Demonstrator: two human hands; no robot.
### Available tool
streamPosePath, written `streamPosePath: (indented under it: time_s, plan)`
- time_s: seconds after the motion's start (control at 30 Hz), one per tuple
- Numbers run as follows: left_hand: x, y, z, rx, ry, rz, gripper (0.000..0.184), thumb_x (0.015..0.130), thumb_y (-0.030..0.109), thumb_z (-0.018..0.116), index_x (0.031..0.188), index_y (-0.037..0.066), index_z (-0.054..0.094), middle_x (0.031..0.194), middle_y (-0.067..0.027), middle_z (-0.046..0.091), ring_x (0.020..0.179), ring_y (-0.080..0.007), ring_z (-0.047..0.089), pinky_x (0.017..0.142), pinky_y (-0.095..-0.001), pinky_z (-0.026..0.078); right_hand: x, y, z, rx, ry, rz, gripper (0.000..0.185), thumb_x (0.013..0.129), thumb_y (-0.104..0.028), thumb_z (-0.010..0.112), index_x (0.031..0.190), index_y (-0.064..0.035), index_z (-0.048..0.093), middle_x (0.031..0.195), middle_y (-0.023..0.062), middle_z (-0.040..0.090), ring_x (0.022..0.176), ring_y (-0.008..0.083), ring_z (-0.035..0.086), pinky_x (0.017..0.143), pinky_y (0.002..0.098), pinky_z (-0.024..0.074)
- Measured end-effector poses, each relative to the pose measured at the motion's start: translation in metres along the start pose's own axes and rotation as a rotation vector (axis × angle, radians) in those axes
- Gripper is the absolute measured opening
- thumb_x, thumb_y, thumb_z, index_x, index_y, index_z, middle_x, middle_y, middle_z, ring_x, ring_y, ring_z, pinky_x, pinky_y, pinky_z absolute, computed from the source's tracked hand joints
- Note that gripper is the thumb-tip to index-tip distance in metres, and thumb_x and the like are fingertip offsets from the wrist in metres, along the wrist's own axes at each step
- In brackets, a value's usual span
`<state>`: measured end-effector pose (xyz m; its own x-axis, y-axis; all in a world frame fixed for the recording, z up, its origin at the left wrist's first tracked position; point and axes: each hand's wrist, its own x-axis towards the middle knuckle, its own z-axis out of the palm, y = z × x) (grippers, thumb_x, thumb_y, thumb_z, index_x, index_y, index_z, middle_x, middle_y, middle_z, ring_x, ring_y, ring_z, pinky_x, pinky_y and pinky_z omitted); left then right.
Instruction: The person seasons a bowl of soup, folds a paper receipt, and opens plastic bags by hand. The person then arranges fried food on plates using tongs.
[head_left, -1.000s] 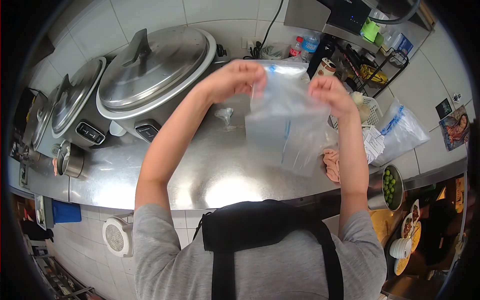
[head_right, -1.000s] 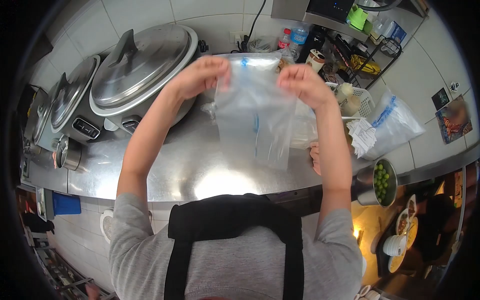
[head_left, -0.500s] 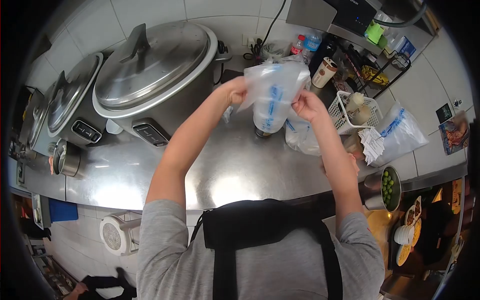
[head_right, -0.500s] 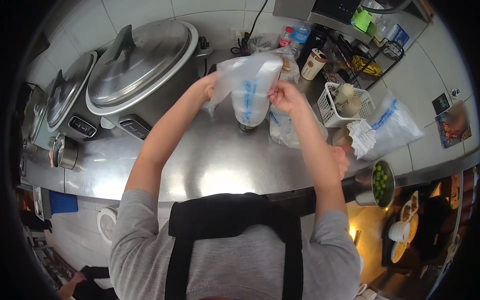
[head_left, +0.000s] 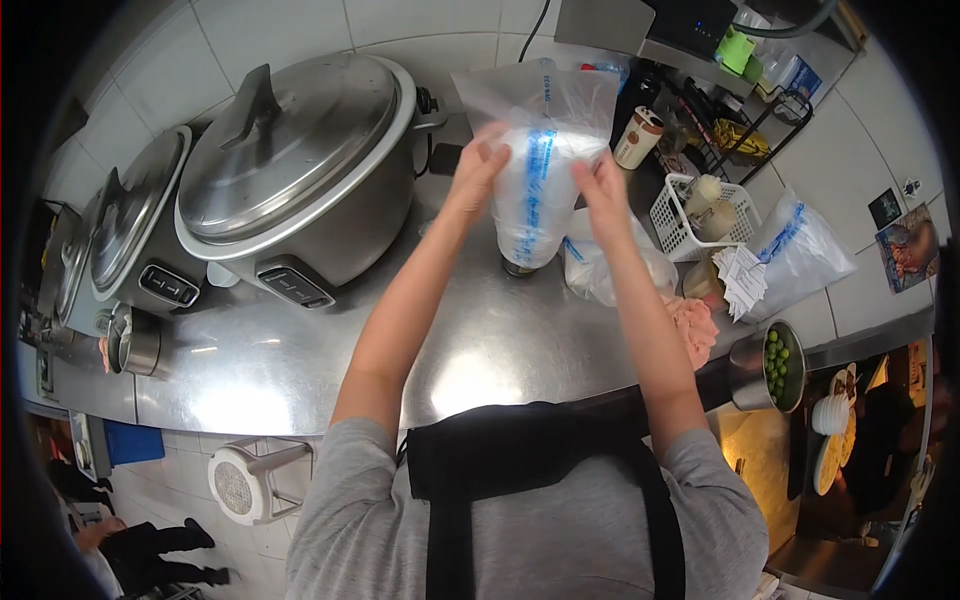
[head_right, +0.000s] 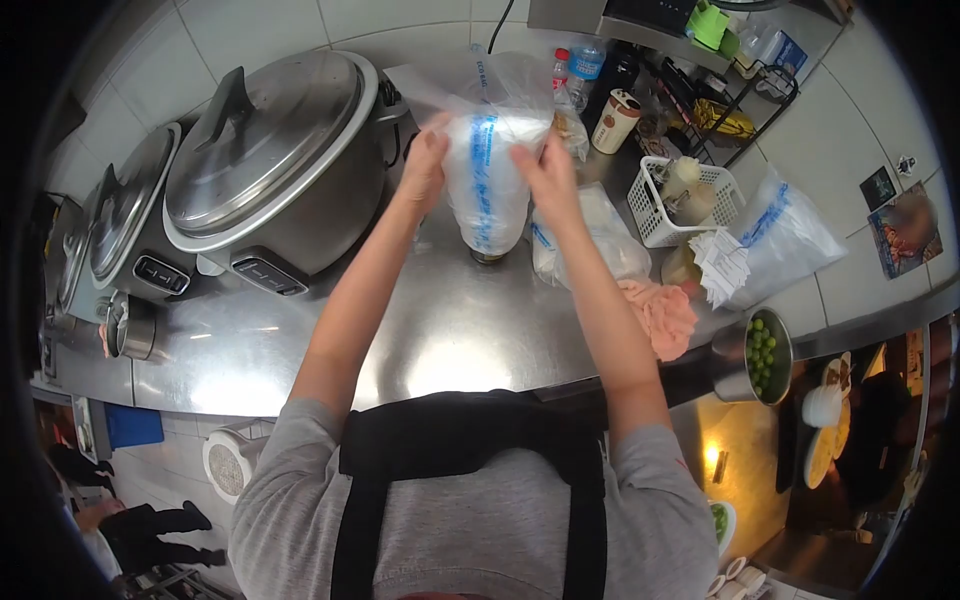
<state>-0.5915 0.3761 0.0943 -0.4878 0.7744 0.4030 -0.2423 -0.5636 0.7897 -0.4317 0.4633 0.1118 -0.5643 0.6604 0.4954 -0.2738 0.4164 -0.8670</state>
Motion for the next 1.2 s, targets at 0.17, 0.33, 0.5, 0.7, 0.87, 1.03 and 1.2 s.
streamPosePath:
  time_s: [0.17, 0.33, 0.5, 0.7, 0.87, 1.03, 1.2]
  plan:
    - [-0.014, -0.037, 0.007, 0.142, 0.111, 0.065, 0.055, 0.074, 0.039, 0.071, 0.109, -0.001, 0.054, 0.095, -0.0083, 0.062, 0.084, -0.0168, 0.059, 0.075, -0.0287, 0.047, -0.018, 0.030, 0.036, -0.090, 0.167, -0.173, 0.057, 0.085, -0.042, 0.058, 0.116, 0.0042, 0.043, 0.104, 0.0180, 0.058, 0.093, 0.0252, 0.057, 0.082, 0.0342, 0.0431]
    - [-0.055, -0.076, -0.014, 0.465, 0.121, -0.003, 0.061, 0.078, 0.041, 0.066, 0.115, -0.003, 0.049, 0.106, -0.0116, 0.059, 0.096, -0.0193, 0.055, 0.085, -0.0312, 0.042, -0.053, 0.071, 0.032, -0.202, 0.094, -0.095, 0.063, 0.086, -0.048, 0.052, 0.116, 0.0062, 0.039, 0.105, 0.0252, 0.054, 0.098, 0.0338, 0.055, 0.082, 0.0379, 0.0415]
    - [-0.059, -0.053, -0.032, 0.526, -0.021, 0.101, 0.070, 0.071, 0.039, 0.072, 0.122, 0.000, 0.044, 0.121, -0.0154, 0.050, 0.113, -0.0246, 0.048, 0.095, -0.0364, 0.036, -0.048, 0.067, 0.008, -0.270, -0.067, -0.194, 0.064, 0.084, -0.046, 0.056, 0.119, 0.0054, 0.039, 0.113, 0.0219, 0.051, 0.104, 0.0310, 0.051, 0.089, 0.0369, 0.0387]
    - [0.001, 0.029, 0.008, 0.152, 0.000, 0.180, 0.058, 0.069, 0.025, 0.075, 0.114, 0.000, 0.050, 0.106, -0.0109, 0.058, 0.098, -0.0182, 0.055, 0.086, -0.0308, 0.043, 0.009, -0.012, 0.020, 0.268, 0.055, -0.018, 0.058, 0.085, -0.038, 0.059, 0.122, 0.0028, 0.041, 0.110, 0.0122, 0.055, 0.103, 0.0224, 0.052, 0.090, 0.0320, 0.0389]
    - [-0.011, -0.012, 0.016, 0.365, 0.162, 0.179, 0.040, 0.069, 0.023, 0.076, 0.095, -0.001, 0.059, 0.085, -0.0065, 0.063, 0.078, -0.0150, 0.058, 0.072, -0.0290, 0.047, -0.004, 0.023, 0.049, -0.021, 0.276, -0.142, 0.047, 0.088, -0.035, 0.055, 0.113, 0.0033, 0.045, 0.095, 0.0130, 0.061, 0.090, 0.0249, 0.058, 0.081, 0.0339, 0.0425]
    - [-0.046, -0.053, -0.002, 0.458, 0.212, 0.254, 0.040, 0.079, 0.025, 0.067, 0.105, -0.003, 0.053, 0.094, -0.0123, 0.062, 0.084, -0.0169, 0.058, 0.076, -0.0300, 0.046, -0.052, 0.065, 0.047, -0.246, 0.228, -0.055, 0.050, 0.091, -0.038, 0.046, 0.115, 0.0051, 0.041, 0.101, 0.0225, 0.057, 0.093, 0.0366, 0.056, 0.082, 0.0369, 0.0421]
    - [-0.086, -0.054, -0.013, 0.613, 0.159, 0.116, 0.030, 0.088, 0.020, 0.054, 0.109, -0.001, 0.049, 0.099, -0.0122, 0.059, 0.092, -0.0199, 0.056, 0.083, -0.0311, 0.042, -0.083, 0.080, 0.037, -0.290, 0.243, -0.125, 0.042, 0.091, -0.031, 0.048, 0.114, 0.0036, 0.042, 0.102, 0.0230, 0.056, 0.094, 0.0367, 0.055, 0.080, 0.0385, 0.0432]
